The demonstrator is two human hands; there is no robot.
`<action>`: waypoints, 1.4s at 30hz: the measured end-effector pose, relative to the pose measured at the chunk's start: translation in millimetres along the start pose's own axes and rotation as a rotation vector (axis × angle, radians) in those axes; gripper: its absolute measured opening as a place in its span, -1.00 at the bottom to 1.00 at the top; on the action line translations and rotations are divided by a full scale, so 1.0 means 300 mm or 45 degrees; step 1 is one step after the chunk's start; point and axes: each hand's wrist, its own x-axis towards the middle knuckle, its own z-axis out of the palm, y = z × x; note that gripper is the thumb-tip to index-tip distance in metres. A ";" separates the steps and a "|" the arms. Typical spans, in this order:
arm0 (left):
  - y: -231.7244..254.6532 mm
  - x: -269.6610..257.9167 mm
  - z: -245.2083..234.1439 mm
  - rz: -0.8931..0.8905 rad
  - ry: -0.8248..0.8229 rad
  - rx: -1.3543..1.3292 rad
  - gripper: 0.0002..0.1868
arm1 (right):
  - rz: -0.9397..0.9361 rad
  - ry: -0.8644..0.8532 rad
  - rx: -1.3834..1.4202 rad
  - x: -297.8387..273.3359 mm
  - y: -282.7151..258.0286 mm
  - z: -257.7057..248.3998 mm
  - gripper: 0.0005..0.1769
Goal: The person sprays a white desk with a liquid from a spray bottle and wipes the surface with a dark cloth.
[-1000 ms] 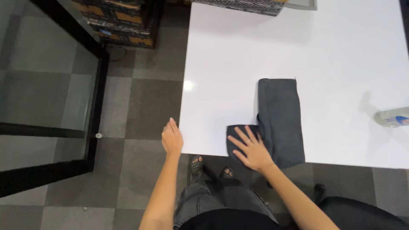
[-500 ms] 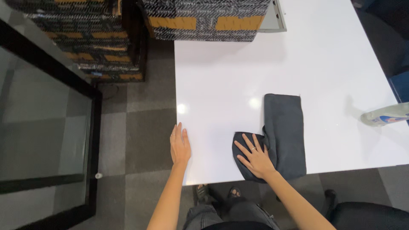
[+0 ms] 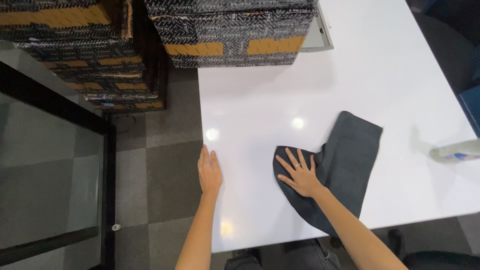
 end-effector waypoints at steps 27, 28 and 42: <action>0.101 0.299 0.046 -0.243 0.061 0.009 -0.49 | 0.359 0.314 0.097 1.054 0.260 -0.134 -0.14; 0.103 0.293 0.042 -0.291 0.038 0.022 -0.48 | 0.396 0.332 0.108 1.064 0.230 -0.123 -0.14; 0.090 0.295 0.042 -0.110 0.120 -0.025 -0.48 | 0.160 0.324 0.017 1.239 -0.370 -0.097 -0.14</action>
